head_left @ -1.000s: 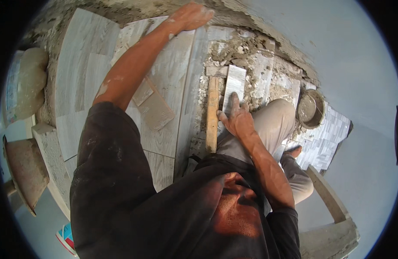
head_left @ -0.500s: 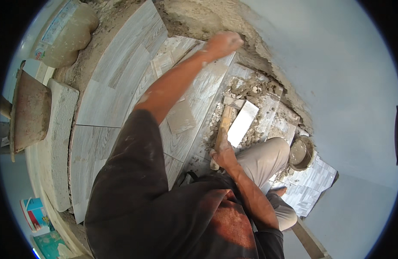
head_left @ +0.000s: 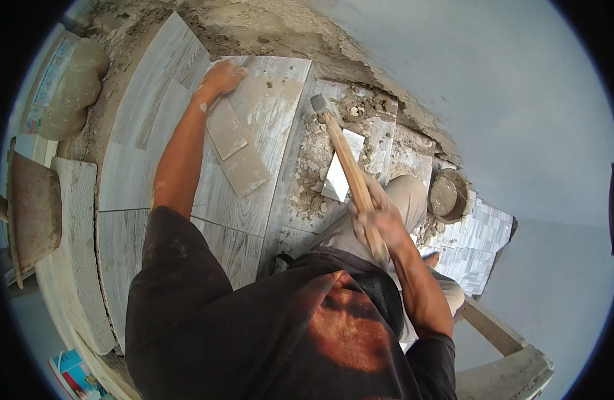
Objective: The person is removing tiles and debris from a staircase using a hammer and a chisel.
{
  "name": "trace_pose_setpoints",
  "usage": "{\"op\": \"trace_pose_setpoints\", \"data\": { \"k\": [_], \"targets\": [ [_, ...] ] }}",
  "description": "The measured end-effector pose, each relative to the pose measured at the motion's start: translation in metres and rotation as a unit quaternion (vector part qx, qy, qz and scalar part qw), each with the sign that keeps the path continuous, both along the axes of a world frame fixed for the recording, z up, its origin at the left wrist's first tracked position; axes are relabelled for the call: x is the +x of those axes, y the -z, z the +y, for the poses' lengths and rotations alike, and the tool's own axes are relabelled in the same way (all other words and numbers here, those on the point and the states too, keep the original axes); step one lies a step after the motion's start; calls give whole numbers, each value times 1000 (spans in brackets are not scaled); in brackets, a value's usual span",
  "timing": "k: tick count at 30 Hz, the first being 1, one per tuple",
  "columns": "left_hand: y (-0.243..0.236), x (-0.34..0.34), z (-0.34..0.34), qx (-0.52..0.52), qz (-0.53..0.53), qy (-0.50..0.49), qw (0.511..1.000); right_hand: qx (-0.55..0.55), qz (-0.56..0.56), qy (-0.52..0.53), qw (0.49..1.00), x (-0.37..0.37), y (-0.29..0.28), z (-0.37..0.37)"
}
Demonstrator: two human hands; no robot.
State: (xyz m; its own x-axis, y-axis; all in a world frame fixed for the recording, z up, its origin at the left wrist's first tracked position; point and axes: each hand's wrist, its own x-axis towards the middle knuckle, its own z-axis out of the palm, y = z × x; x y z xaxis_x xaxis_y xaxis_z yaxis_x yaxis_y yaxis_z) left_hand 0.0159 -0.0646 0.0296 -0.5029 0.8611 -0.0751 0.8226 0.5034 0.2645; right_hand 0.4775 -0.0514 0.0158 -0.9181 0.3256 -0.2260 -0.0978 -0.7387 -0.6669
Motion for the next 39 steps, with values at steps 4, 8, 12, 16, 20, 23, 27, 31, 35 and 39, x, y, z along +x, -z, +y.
{"op": "trace_pose_setpoints", "data": {
  "k": [4, 8, 12, 16, 20, 23, 27, 31, 35, 39],
  "targets": [
    [-48, 37, -2, 207, -345, -73, 913, 90, -104, 20, 990, 33, -48, -14],
    [-65, 88, 41, 239, -440, 113, 858, 169, -136, -37, 975, 36, -21, 3],
    [-56, 144, 102, 183, -395, 224, 872, 126, -184, 14, 975, 51, -3, -3],
    [-35, 216, 101, 33, -554, 315, 770, 138, -202, 209, 947, 57, 3, -2],
    [15, 274, 83, -87, -512, 432, 737, 66, -95, 350, 930, 59, -20, 38],
    [6, 298, 79, -228, -528, 405, 711, 98, -83, 444, 887, 51, -26, 44],
    [17, 291, 83, -170, -523, 459, 698, 132, -94, 410, 897, 48, -31, 56],
    [4, 270, 99, -256, -302, 518, 758, 162, -50, 447, 878, 37, -39, 70],
    [0, 224, 131, -183, -207, 399, 874, 162, -65, 479, 861, 27, -41, 75],
    [-31, 160, 163, -250, -72, 279, 924, 183, -115, 468, 857, 52, -23, 68]
  ]
}}
